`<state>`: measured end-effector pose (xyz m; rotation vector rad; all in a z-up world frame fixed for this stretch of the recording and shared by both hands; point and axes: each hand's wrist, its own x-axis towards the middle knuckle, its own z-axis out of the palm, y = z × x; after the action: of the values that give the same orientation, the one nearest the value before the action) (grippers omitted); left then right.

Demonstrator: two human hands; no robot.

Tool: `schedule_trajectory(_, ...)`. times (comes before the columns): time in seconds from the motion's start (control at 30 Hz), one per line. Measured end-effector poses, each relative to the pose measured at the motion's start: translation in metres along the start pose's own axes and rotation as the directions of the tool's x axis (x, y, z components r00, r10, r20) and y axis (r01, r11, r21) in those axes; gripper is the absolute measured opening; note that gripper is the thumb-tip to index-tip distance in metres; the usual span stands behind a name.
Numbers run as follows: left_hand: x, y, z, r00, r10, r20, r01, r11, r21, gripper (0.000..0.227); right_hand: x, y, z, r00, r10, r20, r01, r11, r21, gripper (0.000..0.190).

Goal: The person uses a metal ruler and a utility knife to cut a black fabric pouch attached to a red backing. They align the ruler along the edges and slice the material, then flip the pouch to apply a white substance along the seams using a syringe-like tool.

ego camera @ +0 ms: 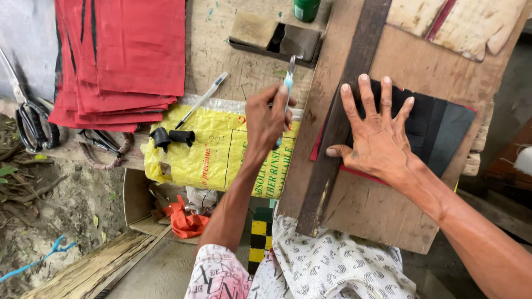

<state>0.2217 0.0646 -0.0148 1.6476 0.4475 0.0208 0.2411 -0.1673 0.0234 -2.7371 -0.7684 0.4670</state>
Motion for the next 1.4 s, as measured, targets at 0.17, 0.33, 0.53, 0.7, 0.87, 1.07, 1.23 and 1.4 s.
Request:
schedule_trajectory(0.17, 0.045, -0.008, -0.001, 0.999, -0.039, 0.005, 0.039, 0.997, -0.066, 0.037, 0.001, 0.006, 0.001, 1.0, -0.027, -0.011, 0.027, 0.999, 0.023, 0.124)
schedule_trajectory(0.33, 0.043, -0.009, 0.002, 0.998, -0.038, 0.041, 0.038, 0.999, -0.02, 0.027, 0.002, 0.007, 0.0, 1.0, -0.022, 0.006, 0.022, 1.0, 0.012, 0.124)
schedule_trajectory(0.53, 0.039, -0.008, 0.003, 0.998, -0.033, 0.053, 0.034, 0.999, -0.008, 0.027, -0.002, 0.005, -0.001, 1.0, -0.024, -0.003, 0.024, 0.999, 0.022, 0.124)
schedule_trajectory(0.7, 0.037, -0.006, 0.008, 0.999, -0.036, 0.041, 0.039, 0.997, -0.071, 0.018, 0.0, 0.006, -0.002, 1.0, -0.023, 0.006, 0.023, 1.0, 0.016, 0.124)
schedule_trajectory(0.87, 0.039, -0.003, 0.01, 1.0, -0.027, -0.006, 0.027, 0.999, 0.028, 0.017, 0.001, 0.007, -0.003, 1.0, -0.02, 0.004, 0.02, 1.0, 0.009, 0.125)
schedule_trajectory(1.07, 0.035, -0.001, 0.01, 0.999, 0.032, -0.013, -0.031, 0.998, 0.051, 0.032, 0.001, 0.008, -0.002, 1.0, -0.023, 0.001, 0.023, 1.0, -0.003, 0.124)
schedule_trajectory(1.23, 0.036, -0.007, 0.0, 0.992, 0.095, -0.088, -0.081, 0.986, 0.148, 0.021, -0.002, 0.008, 0.002, 0.999, -0.048, -0.014, 0.048, 0.999, -0.002, 0.123)
schedule_trajectory(1.4, 0.036, -0.013, -0.006, 0.88, 0.467, -0.079, -0.369, 0.78, 0.505, 0.019, -0.002, 0.013, 0.004, 0.999, -0.053, -0.01, 0.053, 0.999, -0.005, 0.122)
